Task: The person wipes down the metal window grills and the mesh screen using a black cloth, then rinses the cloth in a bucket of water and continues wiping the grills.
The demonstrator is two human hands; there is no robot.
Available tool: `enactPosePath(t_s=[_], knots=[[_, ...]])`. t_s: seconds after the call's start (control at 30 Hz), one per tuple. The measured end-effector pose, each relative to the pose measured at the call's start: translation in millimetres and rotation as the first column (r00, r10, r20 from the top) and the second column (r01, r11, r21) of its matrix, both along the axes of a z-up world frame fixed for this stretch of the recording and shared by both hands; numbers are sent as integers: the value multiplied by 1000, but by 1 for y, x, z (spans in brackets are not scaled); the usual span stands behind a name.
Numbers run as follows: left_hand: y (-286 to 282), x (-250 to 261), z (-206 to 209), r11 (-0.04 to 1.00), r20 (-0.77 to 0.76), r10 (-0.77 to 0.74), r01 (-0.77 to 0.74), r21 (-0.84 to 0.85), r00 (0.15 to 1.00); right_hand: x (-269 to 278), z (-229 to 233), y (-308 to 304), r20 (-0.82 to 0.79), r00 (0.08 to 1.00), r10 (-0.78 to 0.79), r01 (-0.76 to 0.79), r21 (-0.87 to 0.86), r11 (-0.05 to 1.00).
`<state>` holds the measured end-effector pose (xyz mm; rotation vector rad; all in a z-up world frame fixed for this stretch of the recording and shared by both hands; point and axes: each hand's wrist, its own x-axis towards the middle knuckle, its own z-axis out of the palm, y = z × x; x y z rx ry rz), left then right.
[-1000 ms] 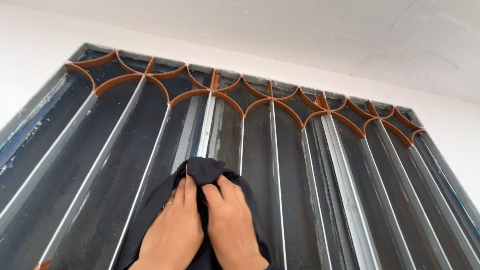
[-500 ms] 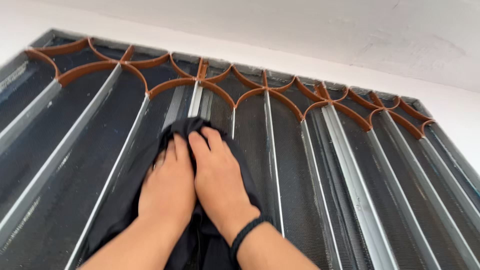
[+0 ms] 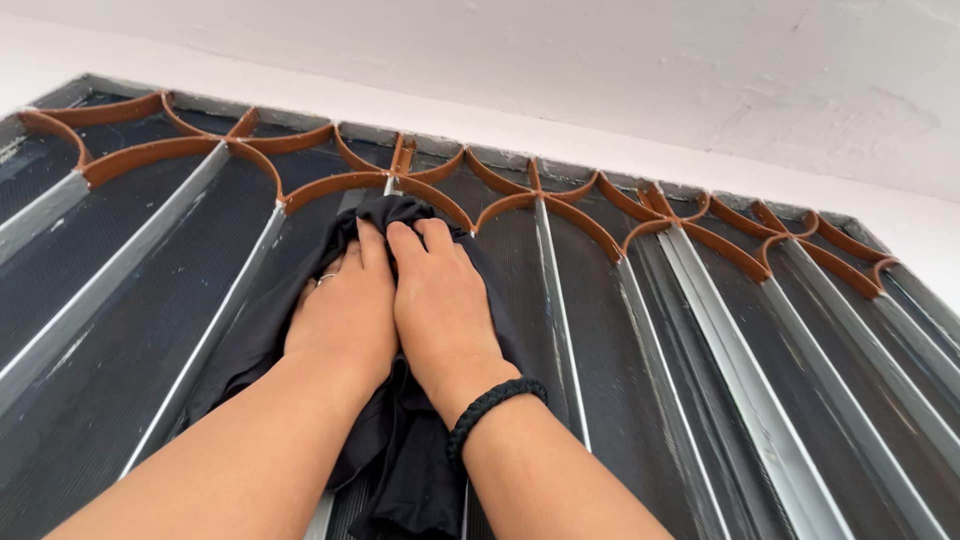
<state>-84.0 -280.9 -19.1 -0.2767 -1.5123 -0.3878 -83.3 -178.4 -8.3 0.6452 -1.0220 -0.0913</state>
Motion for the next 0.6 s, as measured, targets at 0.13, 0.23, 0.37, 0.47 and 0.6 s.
enactPosePath(t_s=[0.13,0.23,0.37,0.47,0.6], knots=[[0,-1,25,1000,-8,-18,18,-5,1000,-1,26,0,1,999,-36,36,-14,999],[-1,1,42,1000,15,10,-10,-6,1000,-1,44,0,23,999,-47,47,-26,999],[0,5,60,999,57,38,-37,-9,998,1,66,4,46,994,-95,94,22,995],[-1,4,70,1000,68,30,-30,-7,997,0,77,8,63,992,-107,102,75,992],[-2,0,72,1000,37,10,-10,3,999,0,79,9,89,992,-89,81,91,993]])
